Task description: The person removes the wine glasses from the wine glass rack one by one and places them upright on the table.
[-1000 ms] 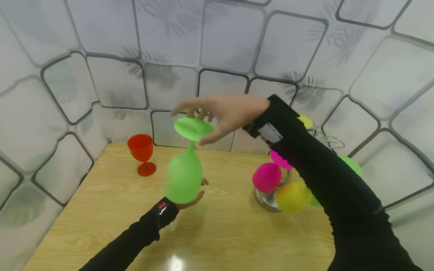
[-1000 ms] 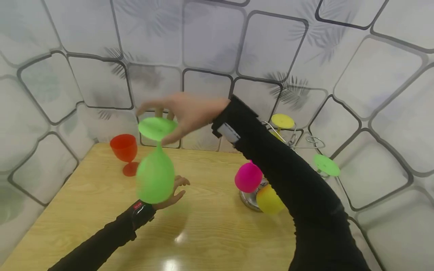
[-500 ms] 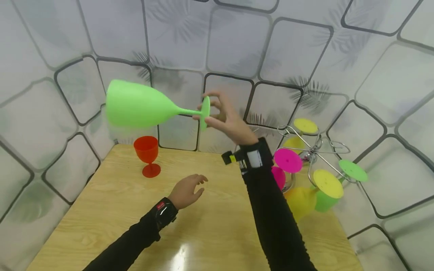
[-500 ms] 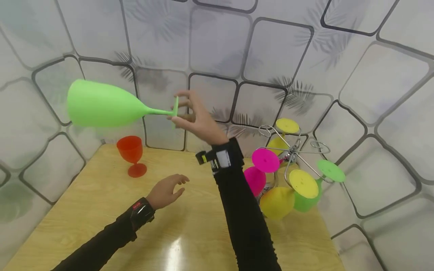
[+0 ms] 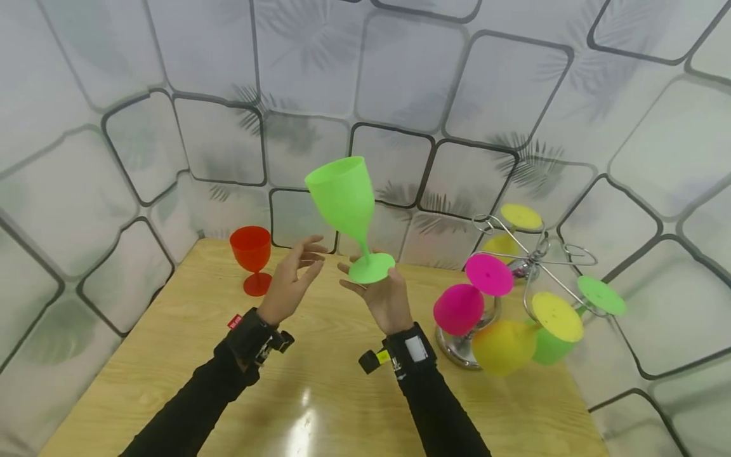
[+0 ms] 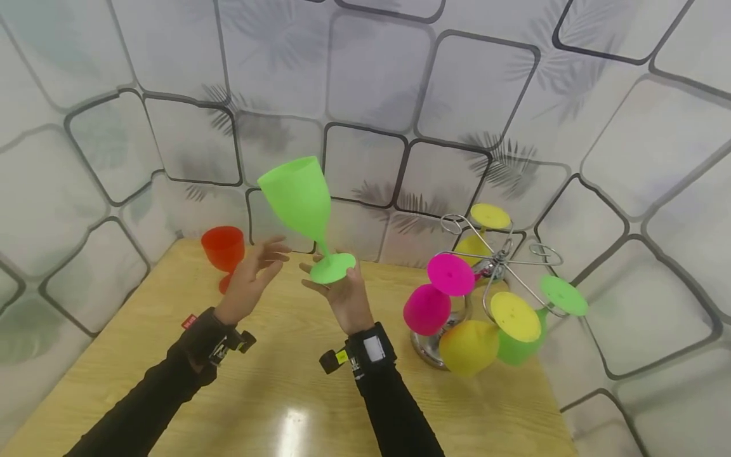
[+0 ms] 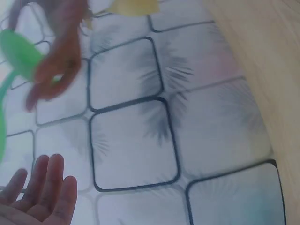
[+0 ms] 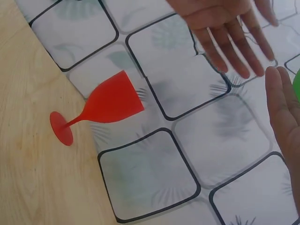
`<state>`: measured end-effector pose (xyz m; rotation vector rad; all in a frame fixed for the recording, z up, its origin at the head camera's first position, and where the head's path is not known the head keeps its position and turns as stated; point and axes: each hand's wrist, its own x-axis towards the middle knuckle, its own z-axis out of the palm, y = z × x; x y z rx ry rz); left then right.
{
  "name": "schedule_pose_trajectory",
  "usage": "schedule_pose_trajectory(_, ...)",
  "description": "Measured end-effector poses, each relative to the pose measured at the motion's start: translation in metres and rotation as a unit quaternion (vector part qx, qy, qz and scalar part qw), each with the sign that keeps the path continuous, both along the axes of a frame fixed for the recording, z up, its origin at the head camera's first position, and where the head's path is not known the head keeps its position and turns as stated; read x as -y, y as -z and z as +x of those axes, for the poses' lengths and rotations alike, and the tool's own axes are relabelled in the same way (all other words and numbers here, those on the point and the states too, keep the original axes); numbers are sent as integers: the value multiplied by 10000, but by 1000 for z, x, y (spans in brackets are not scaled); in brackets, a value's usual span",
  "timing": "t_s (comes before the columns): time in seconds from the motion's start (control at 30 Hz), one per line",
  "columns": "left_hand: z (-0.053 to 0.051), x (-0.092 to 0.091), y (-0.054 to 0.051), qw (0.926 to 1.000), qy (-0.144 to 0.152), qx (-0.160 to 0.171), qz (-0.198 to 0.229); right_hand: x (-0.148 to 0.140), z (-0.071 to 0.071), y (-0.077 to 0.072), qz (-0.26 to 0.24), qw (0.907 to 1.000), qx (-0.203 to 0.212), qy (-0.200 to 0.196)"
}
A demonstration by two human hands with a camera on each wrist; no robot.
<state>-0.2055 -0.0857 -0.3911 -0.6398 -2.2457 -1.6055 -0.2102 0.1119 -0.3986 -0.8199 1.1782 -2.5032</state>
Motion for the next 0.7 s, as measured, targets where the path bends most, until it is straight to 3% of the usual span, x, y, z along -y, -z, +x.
schedule_pose_trajectory(0.13, 2, -5, -14, 9952, 350, 267, 873, -3, 1, 14, -252, 9993, 240, -147)
schedule_pose_trajectory(0.27, 1, -11, -21, 9793, 737, 417, 1840, -4, 0, 27, -324, 9981, 353, -381)
schedule_pose_trajectory(0.37, 0, -16, -22, 9666, 950, 303, 2360, -6, 1, 38, -293, 9973, 402, -543)
schedule_pose_trajectory(0.43, 0, -20, -22, 9619, 971, 189, 2549, -7, 2, 45, -267, 9965, 440, -652)
schedule_pose_trajectory(0.53, 0, -24, -20, 9645, 789, 70, 2517, -10, 3, 55, -204, 9954, 535, -773)
schedule_pose_trajectory(0.6, 0, -26, -18, 9709, 573, 76, 2324, -13, 4, 60, -51, 9955, 622, -709)
schedule_pose_trajectory(0.7, -3, -27, -14, 9811, 266, 101, 1915, -16, 6, 66, 471, 9953, 827, -185)
